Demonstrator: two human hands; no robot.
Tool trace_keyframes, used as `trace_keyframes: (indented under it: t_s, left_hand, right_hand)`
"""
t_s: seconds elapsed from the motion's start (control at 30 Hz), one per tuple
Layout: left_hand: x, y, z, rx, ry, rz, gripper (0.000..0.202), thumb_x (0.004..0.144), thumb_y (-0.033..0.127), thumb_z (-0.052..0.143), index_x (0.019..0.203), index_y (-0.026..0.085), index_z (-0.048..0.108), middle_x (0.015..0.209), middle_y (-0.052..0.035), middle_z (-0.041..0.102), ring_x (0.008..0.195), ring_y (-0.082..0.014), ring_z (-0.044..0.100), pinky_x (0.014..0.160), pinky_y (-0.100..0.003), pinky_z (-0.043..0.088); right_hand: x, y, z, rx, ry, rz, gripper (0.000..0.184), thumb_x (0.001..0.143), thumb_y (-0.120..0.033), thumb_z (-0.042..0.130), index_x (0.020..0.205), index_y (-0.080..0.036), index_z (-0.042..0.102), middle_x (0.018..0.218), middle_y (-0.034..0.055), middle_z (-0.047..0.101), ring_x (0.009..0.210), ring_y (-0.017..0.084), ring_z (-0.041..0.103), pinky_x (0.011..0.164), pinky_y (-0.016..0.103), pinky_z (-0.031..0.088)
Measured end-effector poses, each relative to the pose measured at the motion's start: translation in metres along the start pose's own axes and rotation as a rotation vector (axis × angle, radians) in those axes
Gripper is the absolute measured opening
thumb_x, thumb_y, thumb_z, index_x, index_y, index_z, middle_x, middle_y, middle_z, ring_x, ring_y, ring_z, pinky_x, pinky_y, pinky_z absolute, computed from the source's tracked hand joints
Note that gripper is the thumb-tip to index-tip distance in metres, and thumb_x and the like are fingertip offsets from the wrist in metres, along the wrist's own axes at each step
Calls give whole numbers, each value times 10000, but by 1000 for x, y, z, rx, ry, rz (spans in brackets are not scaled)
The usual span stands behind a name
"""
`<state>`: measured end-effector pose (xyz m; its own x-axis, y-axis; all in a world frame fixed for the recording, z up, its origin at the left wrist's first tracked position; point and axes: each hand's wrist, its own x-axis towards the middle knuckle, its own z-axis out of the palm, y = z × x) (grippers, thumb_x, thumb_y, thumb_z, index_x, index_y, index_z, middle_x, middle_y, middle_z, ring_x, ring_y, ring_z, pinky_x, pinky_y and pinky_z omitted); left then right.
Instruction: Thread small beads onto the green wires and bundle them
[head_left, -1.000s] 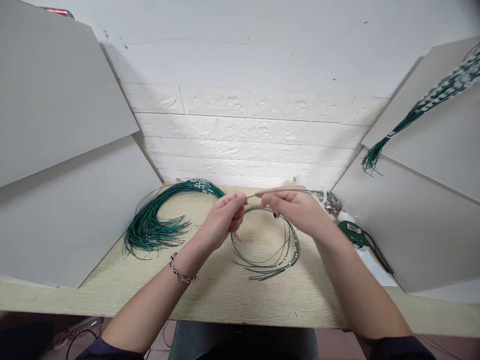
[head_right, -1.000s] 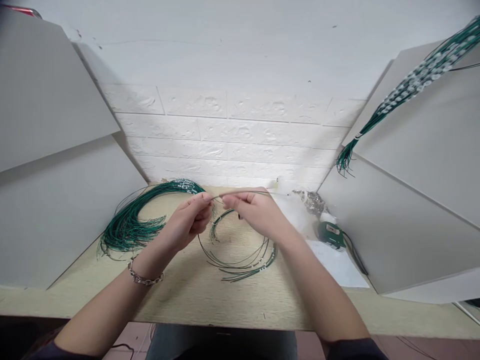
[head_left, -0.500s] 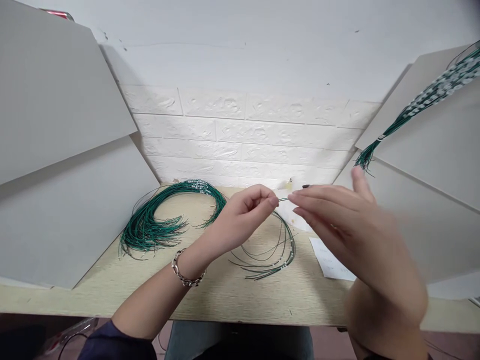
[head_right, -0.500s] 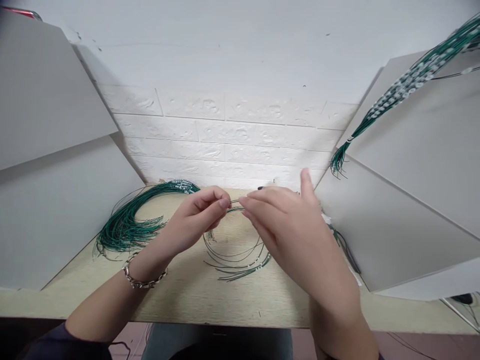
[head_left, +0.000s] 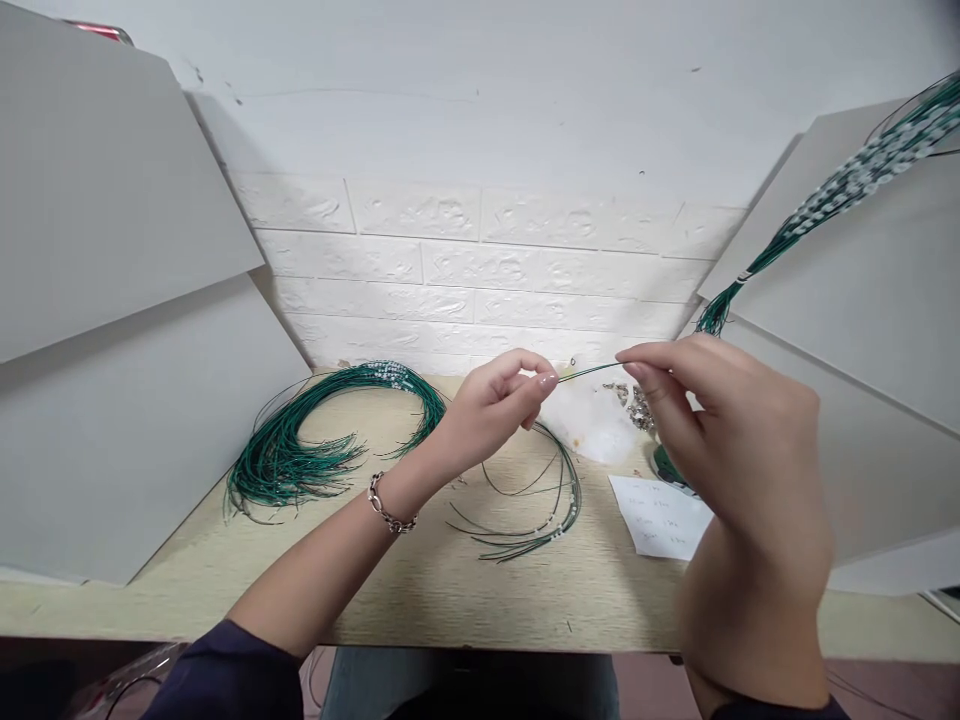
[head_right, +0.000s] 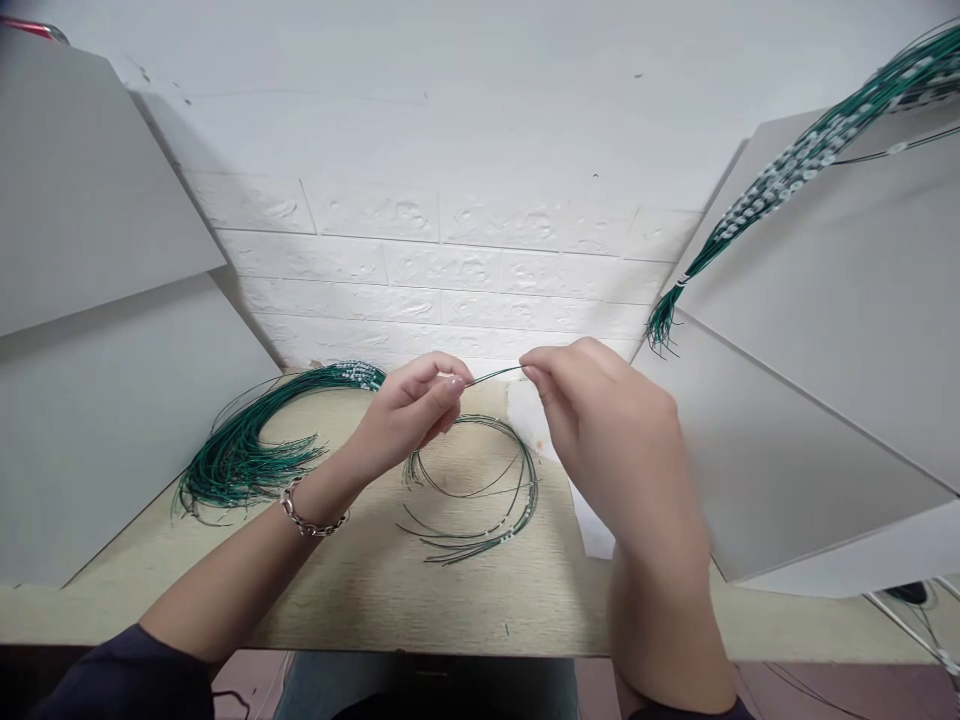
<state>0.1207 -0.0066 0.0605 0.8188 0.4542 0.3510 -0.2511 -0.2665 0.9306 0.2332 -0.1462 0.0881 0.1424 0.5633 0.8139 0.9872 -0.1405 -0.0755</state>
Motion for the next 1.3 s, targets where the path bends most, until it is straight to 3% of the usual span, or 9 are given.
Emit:
trace_keyframes:
  t_s: [0.13, 0.37, 0.47, 0.57, 0.73, 0.93, 1.03, 1.2, 1.3]
  left_hand:
    - [-1, -8, -5, -109, -26, 5, 480, 764, 481, 495, 1162, 221, 432, 578, 40, 531, 377, -43, 298, 372, -192, 217]
    - [2, -6, -12, -31, 67, 35, 228, 779, 388, 508, 862, 187, 577, 473, 66, 326, 421, -56, 288, 397, -181, 227]
    - [6, 7, -12, 91, 106, 72, 193, 766, 350, 532, 786, 177, 615, 474, 52, 359, 463, -67, 349, 434, -185, 270]
    - [5, 20, -21, 241, 111, 105, 171, 748, 308, 557, 719, 168, 650, 539, 17, 468, 549, -82, 430, 489, -187, 315]
    - [-7, 31, -63, 400, 135, -26, 199, 733, 334, 564, 681, 167, 659, 530, 8, 475, 556, -89, 446, 475, -169, 306]
    - [-31, 29, -127, 708, 160, -268, 289, 763, 451, 486, 793, 176, 570, 573, 31, 462, 512, -77, 381, 462, -174, 297]
    - [-45, 22, -159, 842, 211, -367, 284, 805, 446, 422, 789, 176, 511, 551, 46, 409, 500, -70, 349, 481, -174, 287]
    - [-61, -7, -216, 1107, 347, -554, 222, 811, 360, 386, 747, 177, 494, 668, 14, 530, 623, -108, 464, 578, -195, 343]
    - [-64, -35, -249, 1324, 408, -629, 209, 803, 329, 394, 793, 177, 537, 813, -14, 591, 764, -152, 498, 652, -223, 350]
  right_hand:
    - [1, 4, 1, -10, 106, 35, 192, 855, -258, 420, 841, -252, 611, 722, 18, 599, 663, 149, 540, 557, 258, 345]
    - [10, 31, 0, -56, 576, 211, 165, 798, -229, 505, 836, -203, 663, 673, 41, 606, 600, 171, 536, 530, 278, 348]
    - [11, 49, -3, -97, 761, 268, 165, 763, -205, 544, 827, -171, 692, 645, 49, 596, 557, 163, 525, 493, 272, 310]
    - [8, 69, -9, -132, 770, 302, 199, 773, -224, 537, 885, -186, 697, 710, 72, 630, 579, 172, 535, 502, 288, 313]
    - [-1, 85, -18, -71, 381, 332, 225, 782, -335, 534, 891, -217, 692, 745, 67, 661, 673, 207, 592, 591, 309, 395]
    - [9, 64, -1, -70, -77, 345, 180, 785, -291, 496, 767, -226, 663, 711, 9, 656, 663, 159, 580, 611, 268, 387]
    - [14, 43, 39, 9, -263, 299, 200, 770, -249, 460, 747, -200, 652, 744, 15, 660, 685, 151, 573, 614, 257, 376]
    - [17, -1, 138, 294, -626, 190, 191, 694, -173, 439, 614, -155, 613, 679, 27, 632, 618, 112, 520, 571, 219, 344]
    - [27, -23, 192, 463, -793, 277, 175, 651, -155, 442, 593, -136, 606, 601, 12, 605, 548, 91, 486, 506, 198, 316]
